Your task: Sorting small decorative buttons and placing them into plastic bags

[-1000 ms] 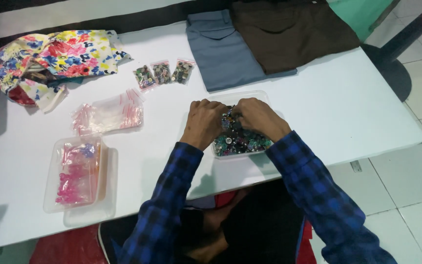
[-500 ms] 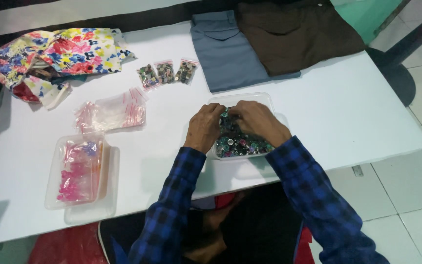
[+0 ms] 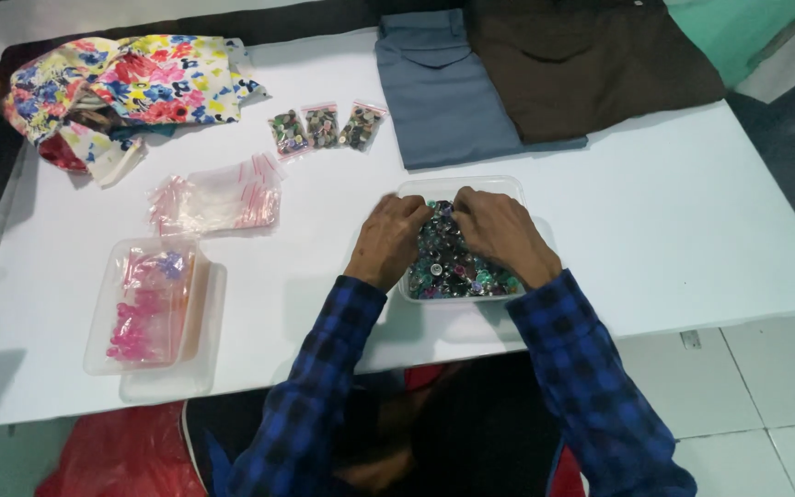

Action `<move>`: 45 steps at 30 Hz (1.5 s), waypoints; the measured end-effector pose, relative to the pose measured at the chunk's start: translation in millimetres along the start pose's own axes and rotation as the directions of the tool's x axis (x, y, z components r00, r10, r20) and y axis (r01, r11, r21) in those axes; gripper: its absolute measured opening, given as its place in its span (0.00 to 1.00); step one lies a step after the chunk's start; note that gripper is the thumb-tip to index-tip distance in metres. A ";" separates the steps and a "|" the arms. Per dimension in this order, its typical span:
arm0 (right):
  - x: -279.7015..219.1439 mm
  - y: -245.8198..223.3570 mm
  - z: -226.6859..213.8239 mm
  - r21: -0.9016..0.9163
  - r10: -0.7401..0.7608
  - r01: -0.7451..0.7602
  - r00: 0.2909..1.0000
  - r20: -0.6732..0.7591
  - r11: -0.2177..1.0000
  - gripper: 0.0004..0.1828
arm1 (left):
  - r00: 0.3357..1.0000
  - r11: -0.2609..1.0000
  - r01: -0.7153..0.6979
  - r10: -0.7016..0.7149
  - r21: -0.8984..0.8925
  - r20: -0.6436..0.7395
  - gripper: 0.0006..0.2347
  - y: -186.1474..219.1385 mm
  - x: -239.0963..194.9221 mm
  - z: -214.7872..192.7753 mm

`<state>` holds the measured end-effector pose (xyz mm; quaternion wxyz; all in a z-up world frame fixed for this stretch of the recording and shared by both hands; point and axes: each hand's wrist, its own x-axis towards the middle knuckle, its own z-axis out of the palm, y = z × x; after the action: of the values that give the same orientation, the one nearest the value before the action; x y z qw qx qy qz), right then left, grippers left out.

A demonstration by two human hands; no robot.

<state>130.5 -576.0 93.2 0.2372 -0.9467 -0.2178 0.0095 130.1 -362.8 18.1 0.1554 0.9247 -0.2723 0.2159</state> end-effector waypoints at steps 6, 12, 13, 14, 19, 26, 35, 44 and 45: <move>-0.3 -1.6 1.2 0.078 -0.118 0.124 0.990 -0.079 0.989 0.13 | 0.986 0.948 -0.167 0.157 0.269 0.060 0.04 29.7 12.5 -62.4; -0.3 -8.1 -4.7 0.132 -0.147 0.151 0.988 -0.043 0.980 0.15 | 0.920 0.966 -0.075 -0.029 0.248 0.391 0.06 24.2 22.2 -51.4; -0.5 -8.6 -4.9 0.129 -0.148 0.152 0.988 -0.041 0.980 0.15 | 0.921 0.966 -0.072 -0.031 0.246 0.388 0.06 18.9 19.3 -36.5; -1.1 -8.8 -5.0 0.112 -0.146 0.149 0.989 -0.033 0.982 0.15 | 0.938 0.952 -0.089 -0.019 0.294 0.346 0.06 14.3 16.2 -21.6; 2.0 0.0 5.9 0.062 -0.119 0.125 0.989 -0.093 0.990 0.12 | 0.949 0.976 -0.061 -0.010 0.211 0.316 0.07 14.9 16.8 -26.7; 1.8 3.4 15.1 0.033 -0.121 0.131 0.971 -0.205 0.991 0.12 | 0.967 0.999 0.043 -0.039 -0.012 0.252 0.06 -0.5 9.8 2.6; -3.7 -24.3 3.1 0.002 -0.070 0.070 0.995 0.065 0.998 0.12 | 0.991 0.998 0.056 -0.056 0.004 0.123 0.05 5.7 6.7 -7.1; 5.0 -41.2 6.3 -0.283 0.123 -0.091 0.987 0.100 0.955 0.15 | 0.992 0.998 0.045 -0.050 0.042 0.117 0.06 10.0 5.6 -33.3; 9.0 -26.5 11.4 -0.328 0.136 -0.107 0.988 0.067 0.939 0.16 | 0.992 0.998 0.058 -0.059 0.010 0.116 0.06 7.0 6.7 -32.8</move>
<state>126.5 -546.1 95.9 0.0679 -0.9830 -0.1678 0.0304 120.8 -358.0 50.7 0.1428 0.9438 -0.2529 0.1580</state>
